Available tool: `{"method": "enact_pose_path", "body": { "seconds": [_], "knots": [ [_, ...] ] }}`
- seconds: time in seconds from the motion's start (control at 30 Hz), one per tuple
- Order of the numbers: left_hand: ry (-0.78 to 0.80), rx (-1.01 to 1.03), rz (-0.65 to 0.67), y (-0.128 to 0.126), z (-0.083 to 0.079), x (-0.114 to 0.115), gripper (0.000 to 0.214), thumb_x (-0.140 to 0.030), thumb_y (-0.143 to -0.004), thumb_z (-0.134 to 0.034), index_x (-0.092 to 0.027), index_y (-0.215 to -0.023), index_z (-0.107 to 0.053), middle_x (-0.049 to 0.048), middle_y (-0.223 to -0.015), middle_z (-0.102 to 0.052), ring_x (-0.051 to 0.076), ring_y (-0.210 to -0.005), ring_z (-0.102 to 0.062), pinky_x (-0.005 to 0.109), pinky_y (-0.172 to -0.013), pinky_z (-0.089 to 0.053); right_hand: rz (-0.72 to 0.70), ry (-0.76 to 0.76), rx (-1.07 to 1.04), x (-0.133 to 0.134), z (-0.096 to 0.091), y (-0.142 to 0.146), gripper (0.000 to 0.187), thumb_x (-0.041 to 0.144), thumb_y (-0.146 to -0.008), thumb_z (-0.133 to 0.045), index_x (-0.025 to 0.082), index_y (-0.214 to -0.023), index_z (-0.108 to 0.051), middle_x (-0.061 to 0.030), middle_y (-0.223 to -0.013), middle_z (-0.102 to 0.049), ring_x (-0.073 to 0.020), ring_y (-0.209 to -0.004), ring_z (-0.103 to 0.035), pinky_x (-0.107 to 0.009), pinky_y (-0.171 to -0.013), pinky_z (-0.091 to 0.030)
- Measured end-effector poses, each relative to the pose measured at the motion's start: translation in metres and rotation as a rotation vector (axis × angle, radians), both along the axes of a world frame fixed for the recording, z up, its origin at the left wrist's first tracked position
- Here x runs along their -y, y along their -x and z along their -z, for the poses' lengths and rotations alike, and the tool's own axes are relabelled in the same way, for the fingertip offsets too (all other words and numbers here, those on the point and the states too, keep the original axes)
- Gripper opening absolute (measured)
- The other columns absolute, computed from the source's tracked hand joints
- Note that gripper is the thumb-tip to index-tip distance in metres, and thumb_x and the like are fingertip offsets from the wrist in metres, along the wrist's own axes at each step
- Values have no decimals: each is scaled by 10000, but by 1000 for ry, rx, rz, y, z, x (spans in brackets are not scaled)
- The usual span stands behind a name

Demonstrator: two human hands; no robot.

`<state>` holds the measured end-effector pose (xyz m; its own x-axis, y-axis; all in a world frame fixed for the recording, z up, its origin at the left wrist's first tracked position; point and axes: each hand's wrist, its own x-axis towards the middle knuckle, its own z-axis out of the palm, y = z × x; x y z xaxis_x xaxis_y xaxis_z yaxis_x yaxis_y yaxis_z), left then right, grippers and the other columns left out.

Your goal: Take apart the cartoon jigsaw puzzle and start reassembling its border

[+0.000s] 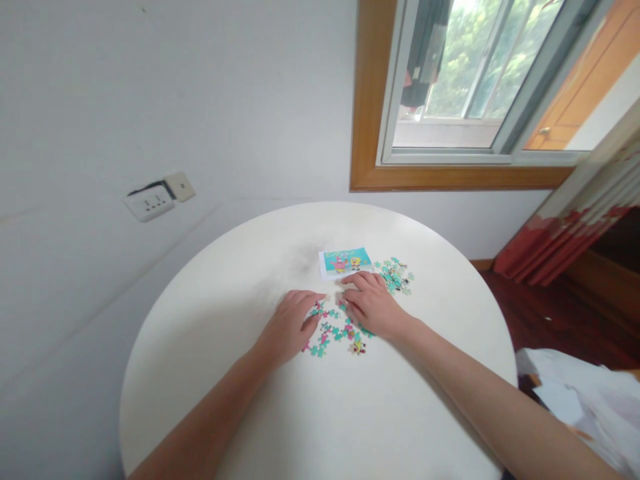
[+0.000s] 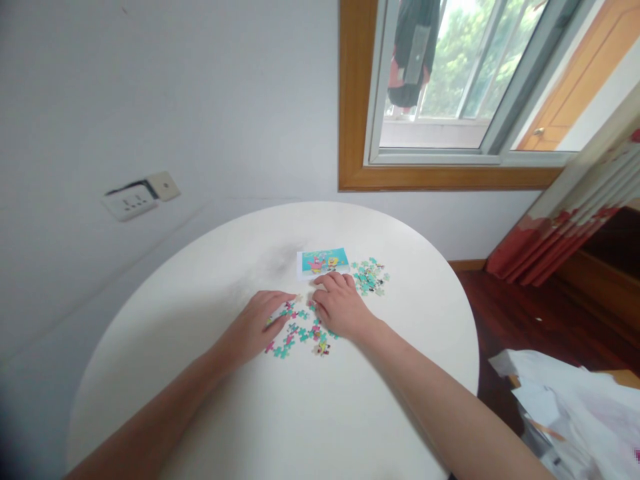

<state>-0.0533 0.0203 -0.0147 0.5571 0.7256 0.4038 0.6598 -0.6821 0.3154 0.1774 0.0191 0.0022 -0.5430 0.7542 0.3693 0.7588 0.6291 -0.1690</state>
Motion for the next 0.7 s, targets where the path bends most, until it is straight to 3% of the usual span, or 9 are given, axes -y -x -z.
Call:
{"method": "enact_pose_path", "body": {
  "seconds": [0.33,0.5,0.7],
  "knots": [
    [7,17,-1,0,0,1,332,-165,-858,-501,-177,-1186,-553,87,-1135,-610,232,-1090,-509,419,-982,-410,47,-67,48,-2,-2,1,198,298,-908,-486,193,-915,-653,-102,-1236,-552,-269,-1211,-376,-452,-1014,-241],
    [11,29,1,0,1,0,343,-159,-855,-498,-188,-1192,-556,85,-1145,-607,229,-1094,-510,418,-978,-414,98,-43,-2,-2,-3,-3,186,225,-893,-497,216,-1015,-637,-88,-1219,-562,-251,-1175,-405,-424,-980,-284],
    [18,29,-1,-1,0,1,345,-157,-843,-491,-190,-1178,-571,82,-1136,-616,235,-1086,-518,419,-971,-418,47,24,-26,-1,-3,-9,310,131,-820,-552,264,-1076,-665,-64,-1257,-547,-247,-1206,-384,-423,-993,-274]
  ]
}}
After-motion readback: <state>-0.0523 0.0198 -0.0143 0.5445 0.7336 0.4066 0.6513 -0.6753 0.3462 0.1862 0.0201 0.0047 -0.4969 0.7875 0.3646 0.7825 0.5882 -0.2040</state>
